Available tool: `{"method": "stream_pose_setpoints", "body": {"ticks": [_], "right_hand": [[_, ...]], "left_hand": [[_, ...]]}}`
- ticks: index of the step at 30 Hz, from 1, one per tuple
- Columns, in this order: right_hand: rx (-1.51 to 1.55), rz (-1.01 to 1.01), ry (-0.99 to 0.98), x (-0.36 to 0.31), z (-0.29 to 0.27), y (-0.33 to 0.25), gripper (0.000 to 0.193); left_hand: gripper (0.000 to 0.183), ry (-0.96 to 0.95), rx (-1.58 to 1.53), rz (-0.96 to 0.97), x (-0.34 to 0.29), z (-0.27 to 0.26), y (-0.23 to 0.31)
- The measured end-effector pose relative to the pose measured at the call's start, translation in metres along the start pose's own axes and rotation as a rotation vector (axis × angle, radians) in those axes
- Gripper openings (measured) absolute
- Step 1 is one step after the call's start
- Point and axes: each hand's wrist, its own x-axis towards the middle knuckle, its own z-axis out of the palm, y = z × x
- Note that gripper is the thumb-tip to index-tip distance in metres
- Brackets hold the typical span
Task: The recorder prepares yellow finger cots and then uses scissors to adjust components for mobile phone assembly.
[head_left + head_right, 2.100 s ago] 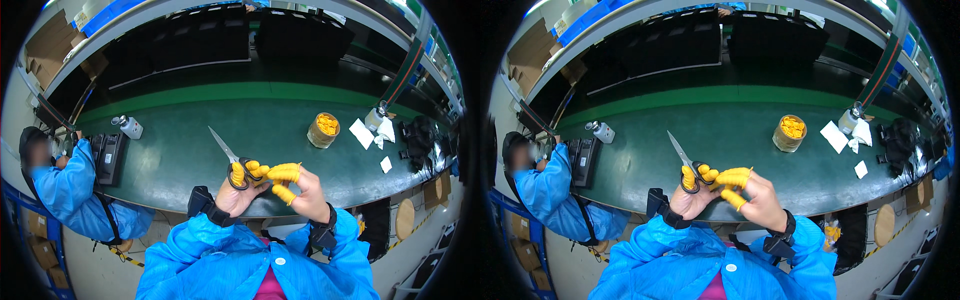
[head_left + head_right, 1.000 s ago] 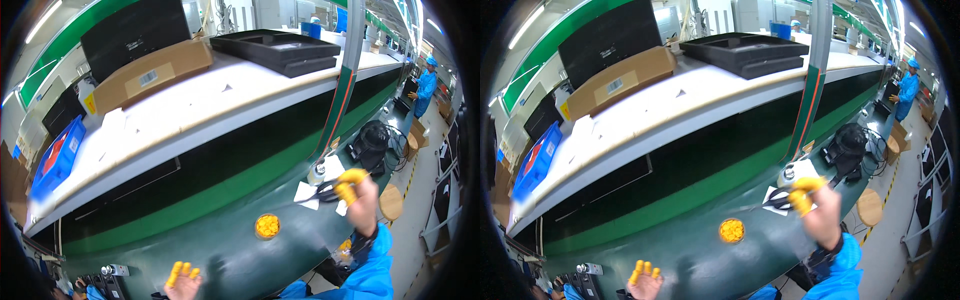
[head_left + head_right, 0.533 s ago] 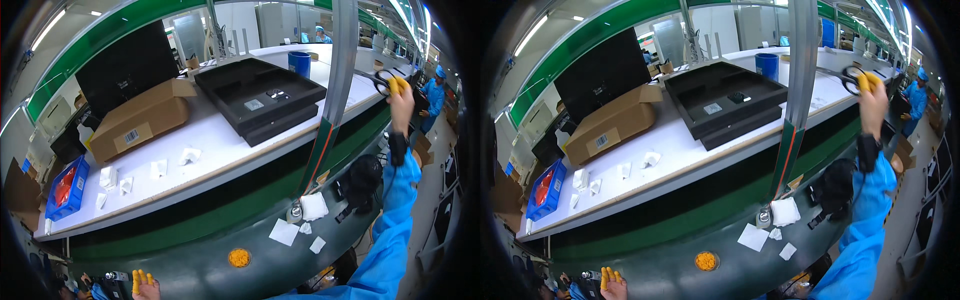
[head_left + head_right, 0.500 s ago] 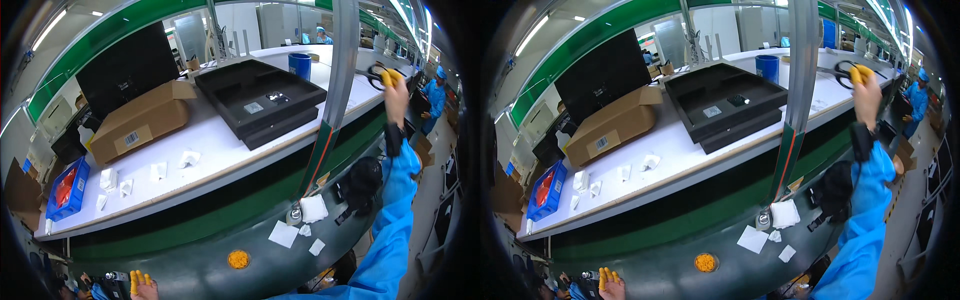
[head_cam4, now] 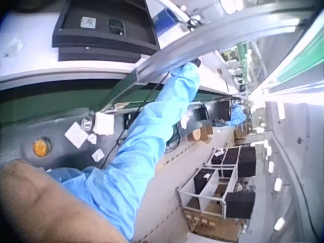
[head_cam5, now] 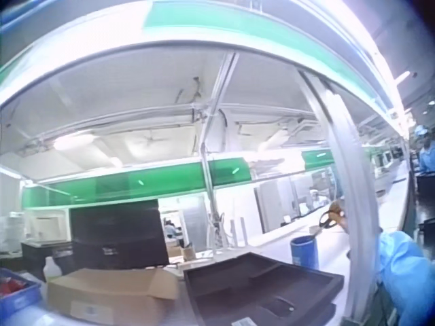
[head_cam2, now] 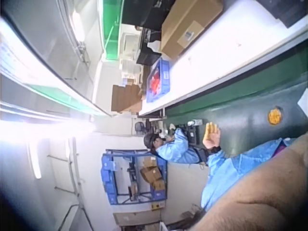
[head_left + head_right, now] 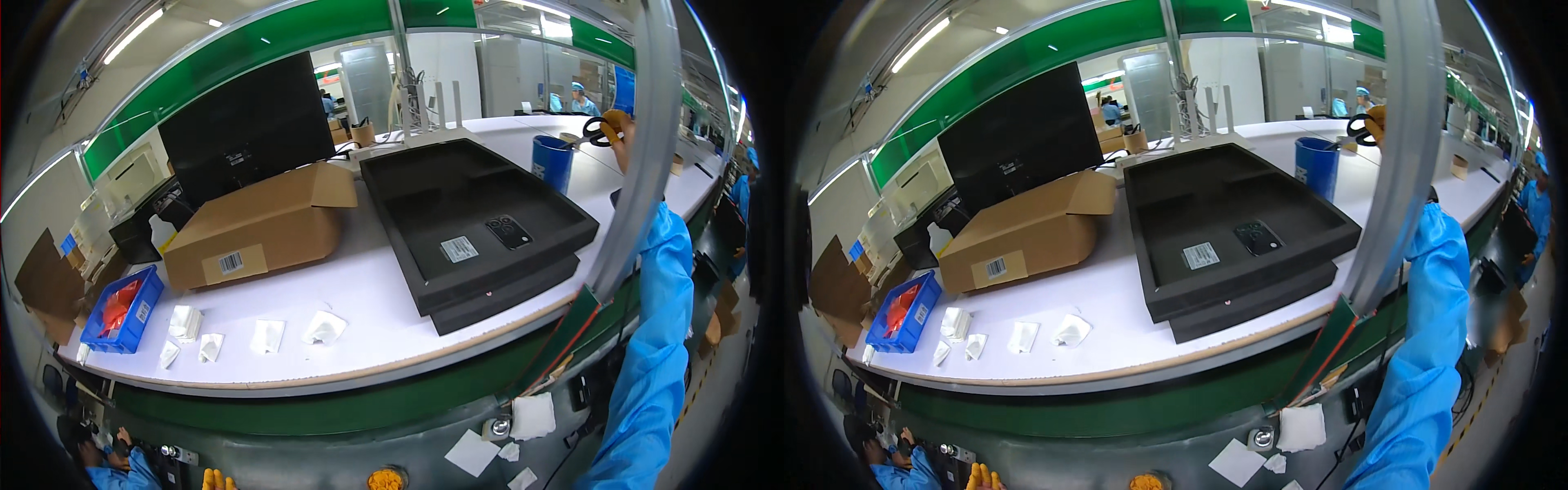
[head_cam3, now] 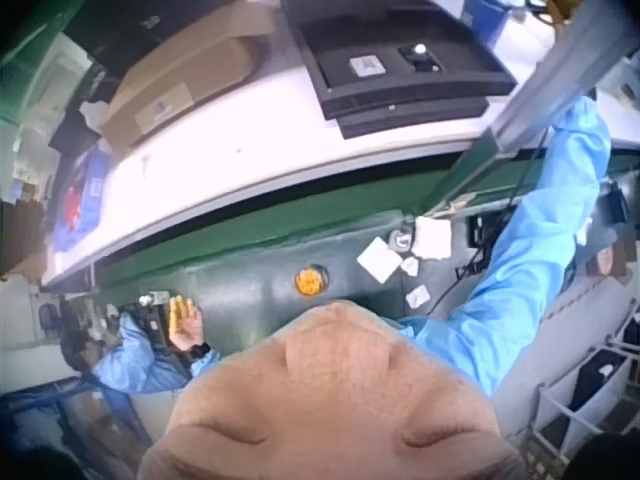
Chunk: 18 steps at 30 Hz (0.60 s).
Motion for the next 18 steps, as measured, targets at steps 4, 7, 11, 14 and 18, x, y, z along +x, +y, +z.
{"method": "stream_pose_setpoints", "body": {"ticks": [4, 7, 11, 14, 18], "right_hand": [[-0.103, -0.058, -0.161, 0.017, -0.008, -0.017, 0.024], [-0.323, -0.296, -0.345, 0.013, 0.019, 0.001, 0.040], [-0.436, -0.076, -0.570, 0.000, 0.032, -0.024, 0.068], [-0.441, -0.168, -0.381, -0.008, 0.000, -0.007, 0.065], [-0.300, -0.069, -0.417, -0.037, -0.073, 0.040, 0.058]], "left_hand": [[0.042, 0.102, 0.014, -0.054, 0.027, -0.004, -0.015], [0.042, 0.071, -0.003, -0.120, 0.046, -0.001, -0.027], [0.042, 0.054, -0.008, -0.169, 0.058, 0.009, -0.031], [0.042, 0.029, 0.016, -0.182, 0.067, 0.015, -0.029], [0.043, 0.023, 0.020, -0.134, 0.065, 0.021, -0.020]]}}
